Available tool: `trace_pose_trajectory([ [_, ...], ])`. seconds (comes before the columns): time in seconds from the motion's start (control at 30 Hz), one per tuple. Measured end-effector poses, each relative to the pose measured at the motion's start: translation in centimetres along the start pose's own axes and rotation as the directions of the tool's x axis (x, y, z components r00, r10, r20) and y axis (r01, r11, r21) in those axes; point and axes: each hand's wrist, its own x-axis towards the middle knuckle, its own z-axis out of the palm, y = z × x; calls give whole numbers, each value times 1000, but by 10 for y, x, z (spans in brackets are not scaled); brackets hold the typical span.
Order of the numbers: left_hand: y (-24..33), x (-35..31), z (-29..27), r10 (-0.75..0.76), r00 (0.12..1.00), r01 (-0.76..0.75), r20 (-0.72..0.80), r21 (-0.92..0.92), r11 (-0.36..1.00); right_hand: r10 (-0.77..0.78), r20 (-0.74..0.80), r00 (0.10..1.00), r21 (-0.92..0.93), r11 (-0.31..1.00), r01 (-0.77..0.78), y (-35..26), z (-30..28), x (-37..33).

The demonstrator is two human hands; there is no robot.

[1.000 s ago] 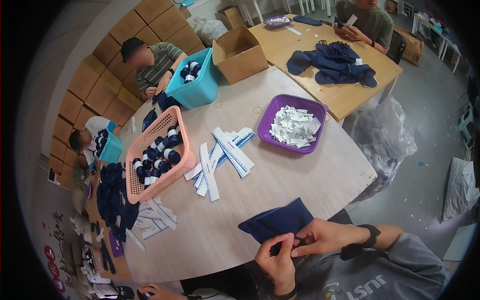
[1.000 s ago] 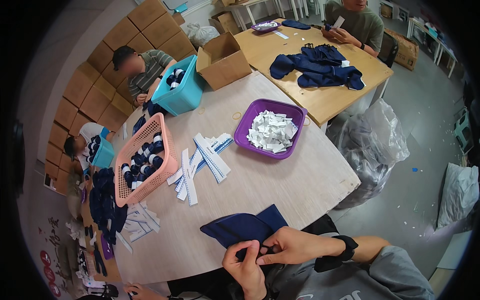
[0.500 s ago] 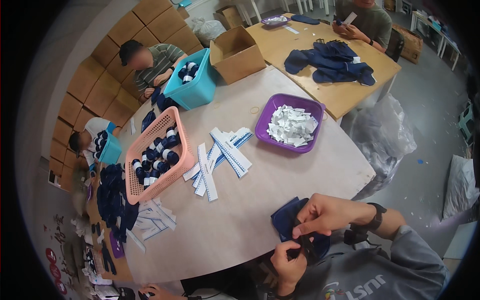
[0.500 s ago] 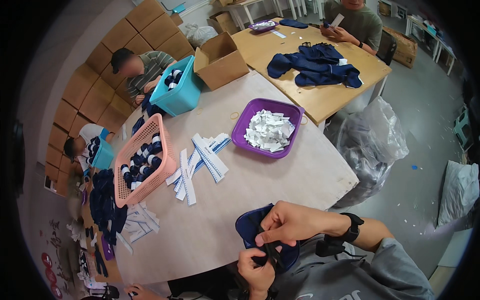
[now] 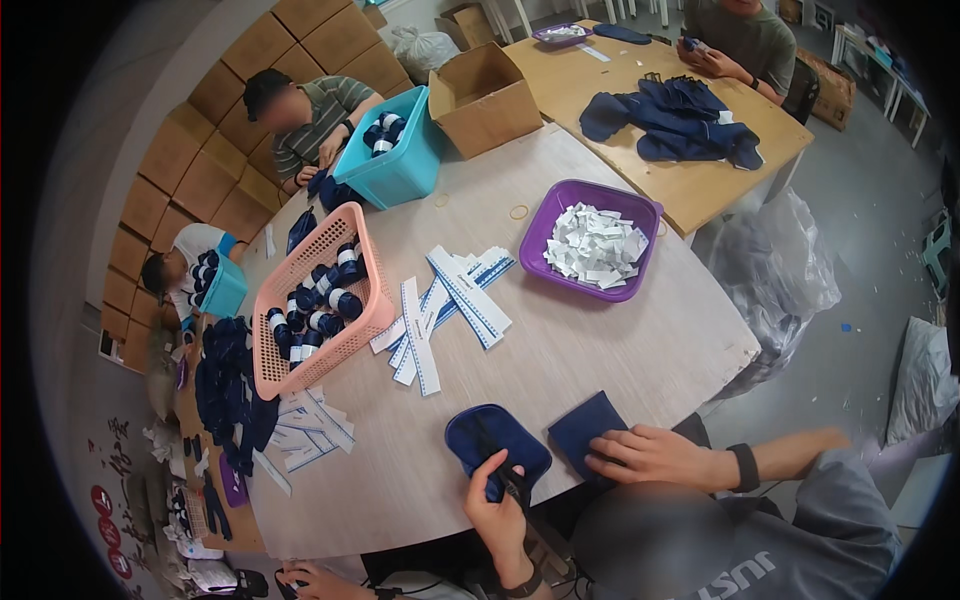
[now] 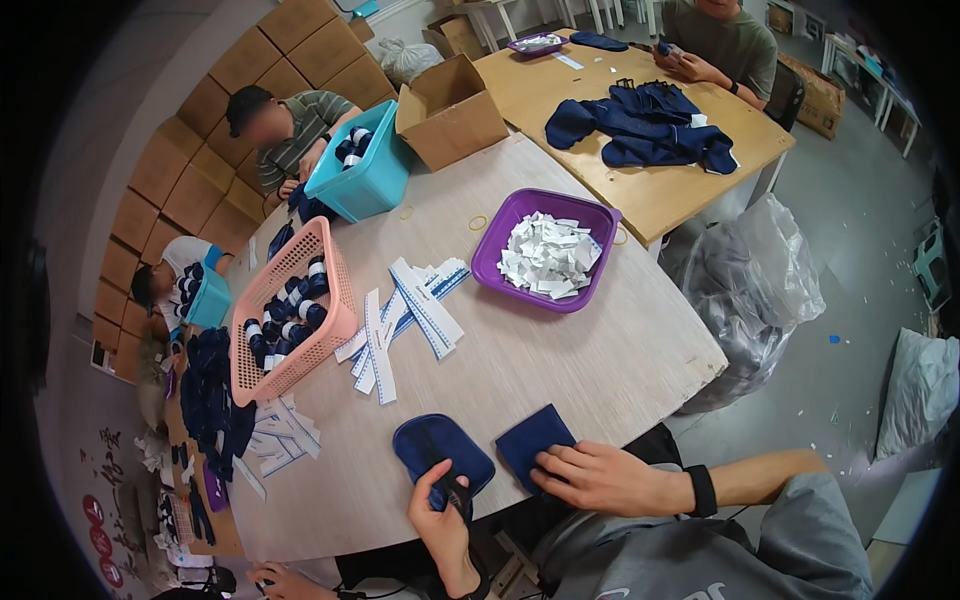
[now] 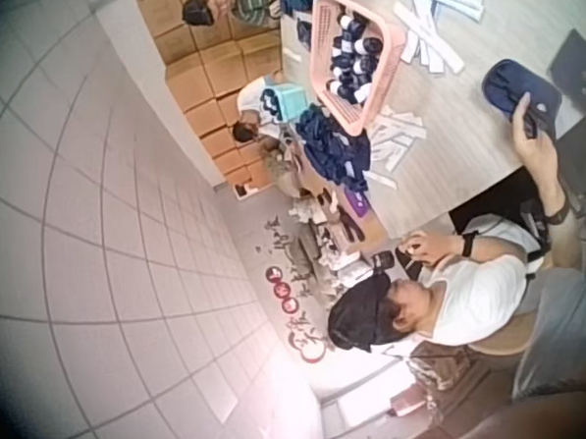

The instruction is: Applying white fabric strips to blue slipper components in a manufacturing setting.

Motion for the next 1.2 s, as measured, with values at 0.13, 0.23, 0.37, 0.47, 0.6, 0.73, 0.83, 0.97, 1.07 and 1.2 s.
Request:
trace_pose_trajectory([
  [0.13,-8,1,11,-35,976,37,215,-2,999,70,55,996,244,966,-82,6,2,-15],
  [0.23,6,-1,22,32,938,-88,344,150,985,330,117,937,402,847,-349,25,-29,-18],
  [0.37,21,-1,35,61,906,-125,419,126,984,612,20,791,325,744,-584,33,-50,-8],
  [0.47,24,-1,44,160,868,-256,470,146,956,488,-211,847,379,839,-390,34,-45,12],
  [0.6,25,-6,54,234,884,-341,405,215,915,363,-126,923,335,891,-305,29,-16,28],
  [0.73,-1,-21,55,152,988,-153,15,79,985,332,-37,943,254,915,-312,25,15,25],
  [0.83,-8,-22,47,230,969,-244,90,197,950,349,-39,936,287,901,-324,25,12,25],
  [0.97,-5,-18,49,209,969,-223,128,100,970,349,-48,936,293,901,-321,27,13,26],
  [1.07,-3,-14,52,282,944,-308,173,148,940,359,-54,932,328,888,-323,28,15,24],
  [1.2,3,-4,49,370,878,-454,302,288,843,377,-63,924,373,868,-329,28,15,23],
])
